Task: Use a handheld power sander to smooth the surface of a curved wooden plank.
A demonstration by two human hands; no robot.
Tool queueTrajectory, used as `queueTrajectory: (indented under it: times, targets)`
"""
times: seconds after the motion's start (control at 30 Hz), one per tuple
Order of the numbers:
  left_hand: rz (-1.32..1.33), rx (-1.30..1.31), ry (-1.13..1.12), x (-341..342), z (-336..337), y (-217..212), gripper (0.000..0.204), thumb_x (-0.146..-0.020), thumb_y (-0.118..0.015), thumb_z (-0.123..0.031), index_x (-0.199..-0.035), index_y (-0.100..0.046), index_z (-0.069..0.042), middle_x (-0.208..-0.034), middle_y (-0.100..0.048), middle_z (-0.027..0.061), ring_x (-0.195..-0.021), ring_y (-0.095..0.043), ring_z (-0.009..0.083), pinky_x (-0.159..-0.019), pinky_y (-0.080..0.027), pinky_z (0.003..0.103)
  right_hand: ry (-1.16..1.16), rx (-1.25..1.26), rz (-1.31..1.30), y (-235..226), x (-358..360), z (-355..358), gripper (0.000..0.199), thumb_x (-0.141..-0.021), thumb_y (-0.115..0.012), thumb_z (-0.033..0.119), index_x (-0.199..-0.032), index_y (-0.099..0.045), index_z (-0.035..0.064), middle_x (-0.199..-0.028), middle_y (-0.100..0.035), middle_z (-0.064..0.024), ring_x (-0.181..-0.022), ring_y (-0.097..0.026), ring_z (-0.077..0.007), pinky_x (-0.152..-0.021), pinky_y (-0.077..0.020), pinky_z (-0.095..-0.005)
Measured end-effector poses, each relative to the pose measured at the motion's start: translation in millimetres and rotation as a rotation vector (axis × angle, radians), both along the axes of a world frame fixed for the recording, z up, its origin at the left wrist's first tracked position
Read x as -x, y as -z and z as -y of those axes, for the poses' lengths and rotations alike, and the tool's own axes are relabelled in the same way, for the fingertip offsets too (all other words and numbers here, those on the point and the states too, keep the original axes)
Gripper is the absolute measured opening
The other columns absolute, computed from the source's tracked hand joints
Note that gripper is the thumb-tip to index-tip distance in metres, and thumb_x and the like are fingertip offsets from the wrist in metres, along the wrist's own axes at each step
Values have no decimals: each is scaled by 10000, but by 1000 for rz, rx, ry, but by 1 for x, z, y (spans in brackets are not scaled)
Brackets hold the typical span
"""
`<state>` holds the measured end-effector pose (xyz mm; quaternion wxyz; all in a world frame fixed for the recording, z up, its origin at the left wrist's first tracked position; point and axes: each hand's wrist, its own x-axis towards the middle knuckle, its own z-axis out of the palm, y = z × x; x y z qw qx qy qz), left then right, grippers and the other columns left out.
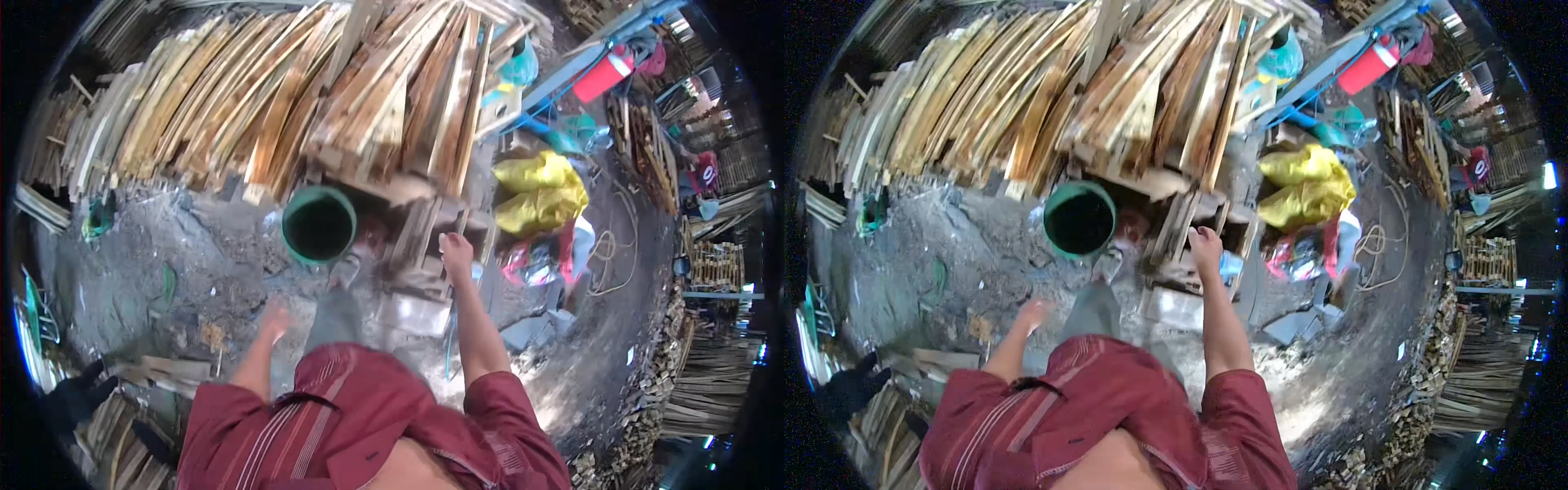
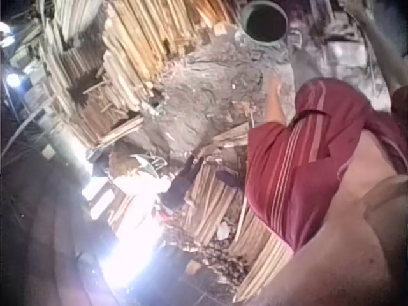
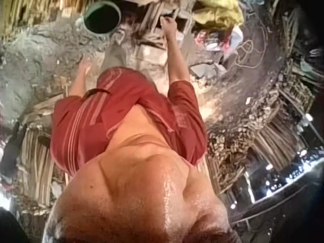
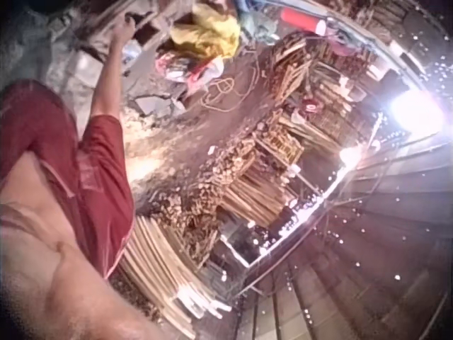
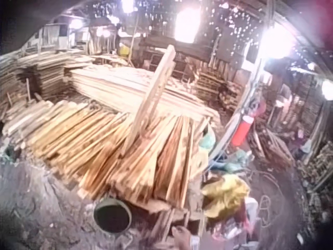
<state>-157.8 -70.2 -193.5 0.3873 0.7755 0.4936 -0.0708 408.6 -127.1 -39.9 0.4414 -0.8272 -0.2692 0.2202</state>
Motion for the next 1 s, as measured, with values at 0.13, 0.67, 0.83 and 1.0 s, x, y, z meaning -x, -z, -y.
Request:
queueTrajectory:
  times: [0.13, 0.67, 0.83, 1.0]
  targets:
    - [143, 110, -543, 6, -46, -22, 292, -869, -604, -185, -1119, -621, -35, -796, -616, 40, -690, -557, 150, -621, -464, 312, -151, 190, 205, -47, -10, -125, 449, -792, -680, 282, -1123, -599, -11, -985, -644, -246, -978, -602, -401, -865, -467, -429]
    - [6, 376, -284, -123, -73, -94, 274, -806, -604, -251, -990, -657, -54, -964, -650, 170, -950, -601, 355, -829, -473, 426, -168, -532, -1228, -161, -8, -138, 521, -758, -578, -6, -1265, -457, -19, -1120, -609, -154, -926, -662, -281, -838, -576, -414]
    - [660, 1372, -715, -266, -116, -120, 249, -864, -635, -323, -1004, -602, -120, -854, -603, 59, -742, -585, 213, -678, -497, 359, -283, -146, -1219, -172, 83, -13, 622, -680, -719, -2, -1258, -493, -47, -1087, -635, -155, -966, -649, -237, -812, -571, -354]
    - [827, 1221, -494, -384, -144, -255, 529, -911, -569, -481, -1219, -548, -52, -1112, -646, 64, -994, -634, 153, -850, -523, 303, -600, 235, -871, -164, 151, 34, 625, -763, -771, 207, -1295, -508, 13, -1116, -649, -143, -984, -627, -193, -874, -504, -322]
